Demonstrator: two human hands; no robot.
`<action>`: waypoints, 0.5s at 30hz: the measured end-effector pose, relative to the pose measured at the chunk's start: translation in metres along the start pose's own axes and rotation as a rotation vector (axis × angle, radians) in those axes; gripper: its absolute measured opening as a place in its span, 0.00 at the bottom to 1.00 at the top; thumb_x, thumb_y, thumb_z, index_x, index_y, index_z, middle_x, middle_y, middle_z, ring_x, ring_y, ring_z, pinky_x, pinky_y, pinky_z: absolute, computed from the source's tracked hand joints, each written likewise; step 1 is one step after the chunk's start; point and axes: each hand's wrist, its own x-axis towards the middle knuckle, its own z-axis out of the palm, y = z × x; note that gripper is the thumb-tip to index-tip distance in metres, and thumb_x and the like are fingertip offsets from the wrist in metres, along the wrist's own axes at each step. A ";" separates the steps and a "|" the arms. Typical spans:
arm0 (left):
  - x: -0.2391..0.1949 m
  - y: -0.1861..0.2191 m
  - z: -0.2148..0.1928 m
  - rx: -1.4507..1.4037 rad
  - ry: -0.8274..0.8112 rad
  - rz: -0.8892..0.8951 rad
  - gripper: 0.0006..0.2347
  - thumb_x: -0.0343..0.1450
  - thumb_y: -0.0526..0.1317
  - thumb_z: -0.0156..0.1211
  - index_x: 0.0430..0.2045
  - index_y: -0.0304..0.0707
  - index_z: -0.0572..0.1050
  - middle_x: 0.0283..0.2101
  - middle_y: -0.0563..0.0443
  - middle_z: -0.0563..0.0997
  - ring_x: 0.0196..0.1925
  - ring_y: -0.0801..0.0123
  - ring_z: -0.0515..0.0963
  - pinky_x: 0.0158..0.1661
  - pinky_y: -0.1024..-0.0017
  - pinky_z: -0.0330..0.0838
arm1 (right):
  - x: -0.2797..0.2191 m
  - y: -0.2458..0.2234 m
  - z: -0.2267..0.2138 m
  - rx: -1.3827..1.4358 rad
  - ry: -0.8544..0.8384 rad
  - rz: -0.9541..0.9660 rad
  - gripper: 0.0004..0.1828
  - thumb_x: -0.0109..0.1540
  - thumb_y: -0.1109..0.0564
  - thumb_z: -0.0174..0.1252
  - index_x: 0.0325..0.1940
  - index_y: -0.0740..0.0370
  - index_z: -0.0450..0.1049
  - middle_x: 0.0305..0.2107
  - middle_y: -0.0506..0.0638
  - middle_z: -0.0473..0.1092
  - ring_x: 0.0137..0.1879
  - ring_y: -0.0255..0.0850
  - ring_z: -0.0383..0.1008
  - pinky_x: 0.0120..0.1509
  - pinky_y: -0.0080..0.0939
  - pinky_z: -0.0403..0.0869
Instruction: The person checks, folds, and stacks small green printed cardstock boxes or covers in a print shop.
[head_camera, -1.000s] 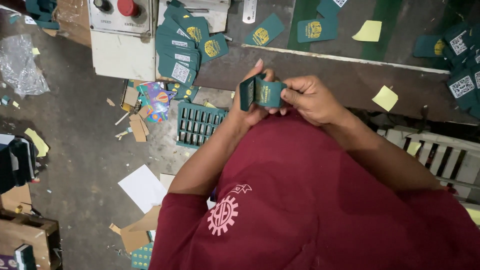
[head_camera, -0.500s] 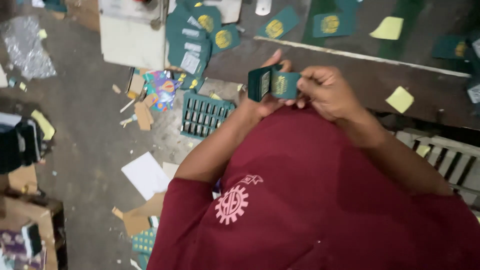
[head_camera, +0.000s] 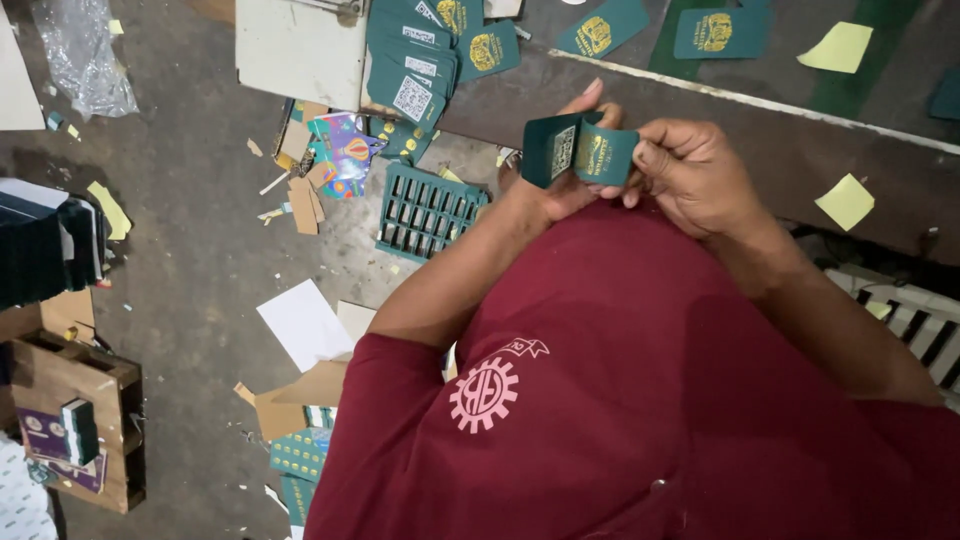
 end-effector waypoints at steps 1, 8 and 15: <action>-0.001 0.000 0.002 0.014 -0.034 0.024 0.22 0.78 0.58 0.46 0.23 0.41 0.66 0.20 0.45 0.72 0.20 0.57 0.72 0.35 0.55 0.75 | 0.001 -0.001 0.000 -0.005 -0.016 -0.005 0.10 0.76 0.61 0.49 0.53 0.70 0.74 0.42 0.60 0.77 0.46 0.44 0.80 0.48 0.38 0.79; -0.003 0.005 -0.029 0.700 0.711 0.436 0.20 0.81 0.53 0.49 0.26 0.37 0.72 0.25 0.52 0.71 0.27 0.66 0.69 0.29 0.65 0.63 | 0.009 -0.003 -0.021 -0.066 -0.004 0.071 0.13 0.73 0.58 0.49 0.53 0.69 0.75 0.40 0.57 0.78 0.44 0.43 0.82 0.45 0.38 0.79; -0.004 0.025 -0.014 1.987 1.061 0.906 0.15 0.80 0.48 0.49 0.28 0.36 0.70 0.24 0.41 0.76 0.28 0.46 0.76 0.32 0.51 0.65 | 0.019 -0.033 -0.109 -1.731 0.352 -0.474 0.21 0.66 0.65 0.70 0.64 0.62 0.78 0.57 0.57 0.75 0.66 0.54 0.72 0.70 0.53 0.71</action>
